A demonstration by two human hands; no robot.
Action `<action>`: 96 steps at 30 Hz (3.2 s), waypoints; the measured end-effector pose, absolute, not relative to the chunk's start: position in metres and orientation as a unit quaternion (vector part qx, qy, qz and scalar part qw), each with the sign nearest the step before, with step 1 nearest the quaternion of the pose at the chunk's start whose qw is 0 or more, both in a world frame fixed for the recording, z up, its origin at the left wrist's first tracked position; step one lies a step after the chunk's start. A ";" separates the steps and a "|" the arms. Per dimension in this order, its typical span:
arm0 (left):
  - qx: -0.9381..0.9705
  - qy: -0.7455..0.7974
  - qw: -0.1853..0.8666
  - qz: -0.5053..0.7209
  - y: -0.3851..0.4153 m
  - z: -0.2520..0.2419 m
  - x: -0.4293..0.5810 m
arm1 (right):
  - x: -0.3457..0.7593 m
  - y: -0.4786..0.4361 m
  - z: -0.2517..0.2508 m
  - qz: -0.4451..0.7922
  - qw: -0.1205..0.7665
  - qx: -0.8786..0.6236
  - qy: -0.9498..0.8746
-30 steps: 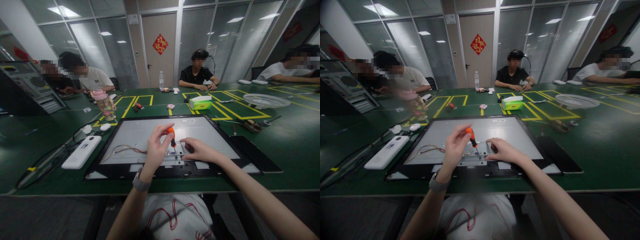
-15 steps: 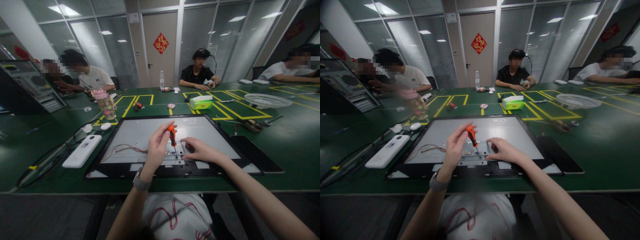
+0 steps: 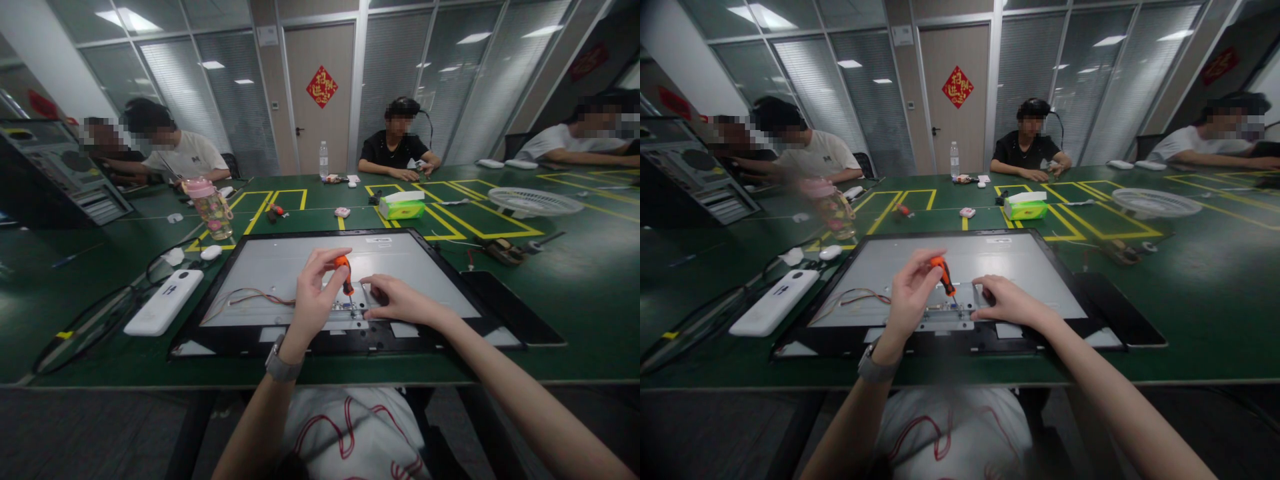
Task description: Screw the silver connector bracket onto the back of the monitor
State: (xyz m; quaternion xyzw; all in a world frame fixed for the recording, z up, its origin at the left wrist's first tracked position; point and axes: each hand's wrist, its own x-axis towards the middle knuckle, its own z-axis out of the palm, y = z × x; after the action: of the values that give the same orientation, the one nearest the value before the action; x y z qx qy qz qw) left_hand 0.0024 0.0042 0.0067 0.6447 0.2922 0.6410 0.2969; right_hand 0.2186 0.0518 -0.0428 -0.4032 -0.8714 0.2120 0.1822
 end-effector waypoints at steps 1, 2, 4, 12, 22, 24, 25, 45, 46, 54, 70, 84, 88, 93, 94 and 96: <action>0.645 0.297 0.287 0.642 0.004 0.007 0.002 | 0.218 0.052 -0.043 0.211 0.183 -0.404 -0.871; 0.645 0.299 0.286 0.643 0.004 0.006 0.002 | 0.218 0.051 -0.042 0.210 0.183 -0.404 -0.871; 0.640 0.295 0.310 0.638 0.004 0.006 0.002 | 0.218 0.051 -0.041 0.209 0.182 -0.405 -0.871; 0.634 0.293 0.297 0.651 0.005 0.007 0.003 | 0.218 0.051 -0.042 0.210 0.186 -0.403 -0.871; 0.634 0.299 0.290 0.652 0.006 0.003 0.002 | 0.217 0.050 -0.040 0.210 0.179 -0.405 -0.872; 0.640 0.298 0.292 0.645 0.006 0.004 0.001 | 0.217 0.050 -0.040 0.211 0.181 -0.406 -0.871; 0.643 0.294 0.302 0.639 0.006 0.004 0.001 | 0.217 0.050 -0.041 0.212 0.183 -0.406 -0.870; 0.635 0.271 0.327 0.645 0.007 0.004 0.002 | 0.218 0.052 -0.044 0.206 0.182 -0.398 -0.875; 0.635 0.276 0.328 0.643 0.008 0.004 0.002 | 0.217 0.052 -0.043 0.205 0.180 -0.398 -0.876; 0.641 0.288 0.307 0.642 0.008 0.005 0.002 | 0.216 0.050 -0.040 0.210 0.179 -0.402 -0.873; 0.634 0.307 0.324 0.631 0.008 0.002 0.001 | 0.217 0.051 -0.042 0.212 0.179 -0.405 -0.871; 0.636 0.293 0.298 0.649 0.008 0.005 0.001 | 0.218 0.052 -0.042 0.214 0.186 -0.395 -0.874; 0.633 0.296 0.328 0.636 0.007 0.006 0.001 | 0.218 0.052 -0.044 0.214 0.186 -0.396 -0.874; 0.638 0.304 0.273 0.652 0.007 0.006 0.001 | 0.216 0.051 -0.041 0.218 0.183 -0.401 -0.871; 0.638 0.308 0.271 0.651 0.007 0.006 0.001 | 0.216 0.051 -0.041 0.217 0.181 -0.402 -0.871; 0.634 0.309 0.296 0.644 0.007 0.006 0.001 | 0.216 0.050 -0.040 0.217 0.180 -0.404 -0.870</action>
State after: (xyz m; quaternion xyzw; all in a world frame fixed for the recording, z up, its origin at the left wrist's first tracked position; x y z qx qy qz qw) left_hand 0.0008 0.0072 0.0055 0.6340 0.3090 0.6442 0.2960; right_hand 0.2164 0.0505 -0.0395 -0.4039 -0.8703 0.2169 0.1798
